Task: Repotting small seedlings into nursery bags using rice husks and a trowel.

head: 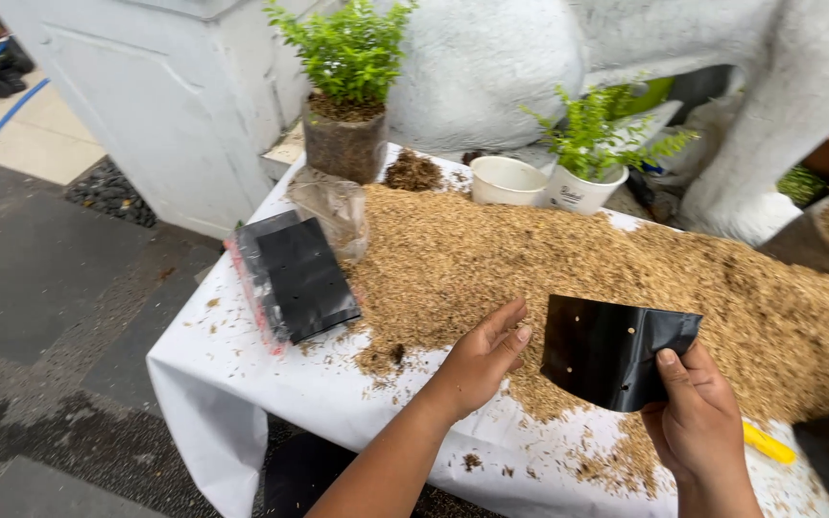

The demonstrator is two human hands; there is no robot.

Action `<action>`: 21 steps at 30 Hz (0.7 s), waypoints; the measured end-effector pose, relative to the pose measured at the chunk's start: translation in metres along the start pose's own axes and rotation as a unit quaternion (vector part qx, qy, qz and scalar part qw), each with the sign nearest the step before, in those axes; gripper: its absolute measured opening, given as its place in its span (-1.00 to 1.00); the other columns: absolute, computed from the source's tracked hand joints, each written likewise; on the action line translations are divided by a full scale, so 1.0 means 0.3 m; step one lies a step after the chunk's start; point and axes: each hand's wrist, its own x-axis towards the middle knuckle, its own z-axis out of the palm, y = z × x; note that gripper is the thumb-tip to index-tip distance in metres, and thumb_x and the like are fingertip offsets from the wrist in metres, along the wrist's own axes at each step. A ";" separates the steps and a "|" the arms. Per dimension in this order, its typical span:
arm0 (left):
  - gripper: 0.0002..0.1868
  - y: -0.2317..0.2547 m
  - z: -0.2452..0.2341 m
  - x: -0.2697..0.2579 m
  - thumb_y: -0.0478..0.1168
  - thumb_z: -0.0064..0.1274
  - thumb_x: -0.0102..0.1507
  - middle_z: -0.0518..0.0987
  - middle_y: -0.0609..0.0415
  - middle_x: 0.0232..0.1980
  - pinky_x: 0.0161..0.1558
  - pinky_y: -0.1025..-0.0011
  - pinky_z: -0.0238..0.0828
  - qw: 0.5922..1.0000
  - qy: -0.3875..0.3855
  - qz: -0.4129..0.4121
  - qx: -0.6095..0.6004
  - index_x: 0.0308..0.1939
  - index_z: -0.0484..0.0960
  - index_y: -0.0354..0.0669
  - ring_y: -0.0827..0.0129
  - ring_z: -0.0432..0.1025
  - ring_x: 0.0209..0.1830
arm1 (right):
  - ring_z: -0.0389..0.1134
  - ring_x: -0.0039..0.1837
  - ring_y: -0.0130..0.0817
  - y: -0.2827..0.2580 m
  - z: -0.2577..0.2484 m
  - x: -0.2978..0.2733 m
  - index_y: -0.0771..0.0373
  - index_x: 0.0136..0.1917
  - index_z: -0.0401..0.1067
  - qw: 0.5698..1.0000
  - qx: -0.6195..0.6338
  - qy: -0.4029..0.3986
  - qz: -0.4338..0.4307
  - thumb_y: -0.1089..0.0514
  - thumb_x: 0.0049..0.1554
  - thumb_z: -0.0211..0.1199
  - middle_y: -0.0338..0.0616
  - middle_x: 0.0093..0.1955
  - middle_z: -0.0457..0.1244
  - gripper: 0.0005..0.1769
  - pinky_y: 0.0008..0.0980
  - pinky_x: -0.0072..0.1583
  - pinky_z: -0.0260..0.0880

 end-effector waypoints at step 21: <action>-0.94 0.011 0.241 -0.075 -0.26 0.34 0.43 0.79 0.14 -0.23 -0.16 0.47 0.62 0.943 0.192 0.245 0.115 -0.11 0.87 -0.13 0.50 0.58 -0.25 | 0.47 0.33 -0.13 -0.133 0.137 -0.117 0.22 0.47 0.50 0.813 -0.463 -0.020 -0.352 0.15 0.36 0.37 0.05 0.39 0.41 -0.57 -0.24 0.31 0.61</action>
